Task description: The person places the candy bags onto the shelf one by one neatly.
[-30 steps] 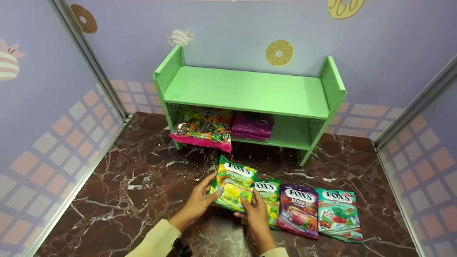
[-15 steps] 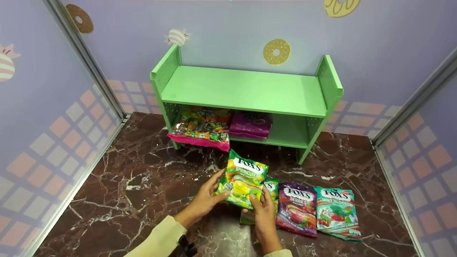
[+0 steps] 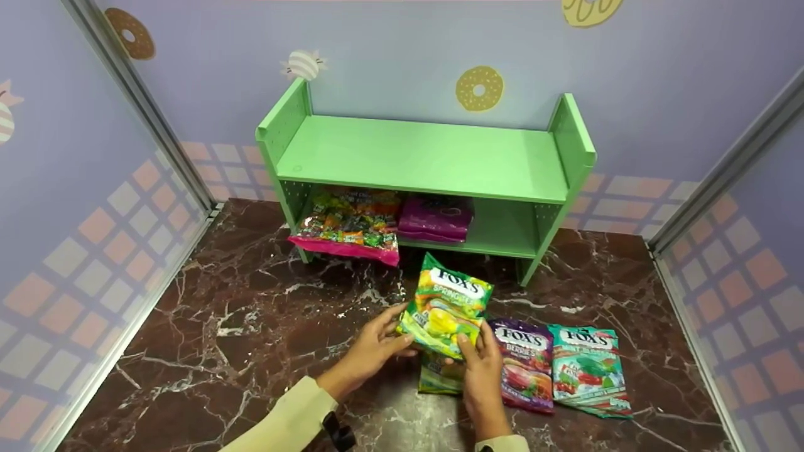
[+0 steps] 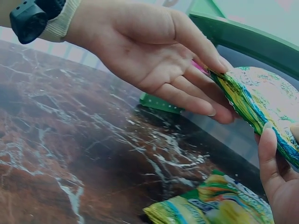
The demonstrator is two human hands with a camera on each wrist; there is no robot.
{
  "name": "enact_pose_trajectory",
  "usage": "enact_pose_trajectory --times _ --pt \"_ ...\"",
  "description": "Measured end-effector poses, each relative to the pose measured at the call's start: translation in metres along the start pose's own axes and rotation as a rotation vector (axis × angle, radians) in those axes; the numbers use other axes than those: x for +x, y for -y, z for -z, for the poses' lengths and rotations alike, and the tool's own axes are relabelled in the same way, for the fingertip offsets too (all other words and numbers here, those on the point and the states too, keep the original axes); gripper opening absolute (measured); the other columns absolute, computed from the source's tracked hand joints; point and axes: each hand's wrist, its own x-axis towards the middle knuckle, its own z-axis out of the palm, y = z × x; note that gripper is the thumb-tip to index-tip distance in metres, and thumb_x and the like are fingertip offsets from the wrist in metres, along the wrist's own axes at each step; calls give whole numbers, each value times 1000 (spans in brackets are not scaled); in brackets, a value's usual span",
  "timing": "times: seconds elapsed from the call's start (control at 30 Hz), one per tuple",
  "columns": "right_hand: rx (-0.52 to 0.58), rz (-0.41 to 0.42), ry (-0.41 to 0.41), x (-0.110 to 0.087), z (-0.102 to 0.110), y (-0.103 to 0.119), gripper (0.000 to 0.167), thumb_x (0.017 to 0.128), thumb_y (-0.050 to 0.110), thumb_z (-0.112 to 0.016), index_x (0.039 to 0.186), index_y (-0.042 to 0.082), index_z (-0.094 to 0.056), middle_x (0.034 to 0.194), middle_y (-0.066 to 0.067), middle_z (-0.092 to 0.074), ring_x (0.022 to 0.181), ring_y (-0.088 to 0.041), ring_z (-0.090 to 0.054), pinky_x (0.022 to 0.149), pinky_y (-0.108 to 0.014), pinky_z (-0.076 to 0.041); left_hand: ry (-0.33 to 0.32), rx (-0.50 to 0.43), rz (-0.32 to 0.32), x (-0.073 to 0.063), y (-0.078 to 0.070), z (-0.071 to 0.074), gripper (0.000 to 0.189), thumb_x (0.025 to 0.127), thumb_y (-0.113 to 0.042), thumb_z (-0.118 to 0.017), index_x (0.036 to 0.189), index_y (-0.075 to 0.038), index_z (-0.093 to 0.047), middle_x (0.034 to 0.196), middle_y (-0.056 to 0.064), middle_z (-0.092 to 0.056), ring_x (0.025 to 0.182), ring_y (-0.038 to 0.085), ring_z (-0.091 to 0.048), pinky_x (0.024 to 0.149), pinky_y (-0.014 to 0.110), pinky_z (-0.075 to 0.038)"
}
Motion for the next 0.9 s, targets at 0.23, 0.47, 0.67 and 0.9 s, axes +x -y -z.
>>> enact_pose_trajectory --times 0.23,0.47,0.67,0.9 --pt "-59 -2 -16 4 11 11 60 101 23 -51 153 21 -20 120 18 -55 98 -2 -60 72 -26 -53 -5 4 -17 9 -3 -8 54 97 -3 -54 148 -14 -41 133 24 -57 95 35 -70 78 34 -59" --pt "-48 27 -22 6 20 19 60 101 23 -50 153 22 -20 120 17 -55 98 -2 -58 72 -26 -53 -7 -7 -62 22 -3 -21 48 97 -3 -54 144 -13 -47 122 21 -65 89 42 -70 78 39 -59" --pt "-54 16 -60 10 24 25 62 101 24 -50 155 23 -18 131 12 -47 102 -2 -54 75 -26 -52 -19 60 -22 32 -6 -28 47 97 -7 -55 141 -24 -50 123 16 -66 86 29 -73 78 35 -59" --pt "-82 -7 -54 13 30 35 72 103 23 -45 157 23 2 165 1 1 134 -7 -35 77 -24 -50 0 120 -13 46 -10 -34 48 97 -9 -56 141 -27 -50 111 10 -72 86 32 -72 79 43 -58"
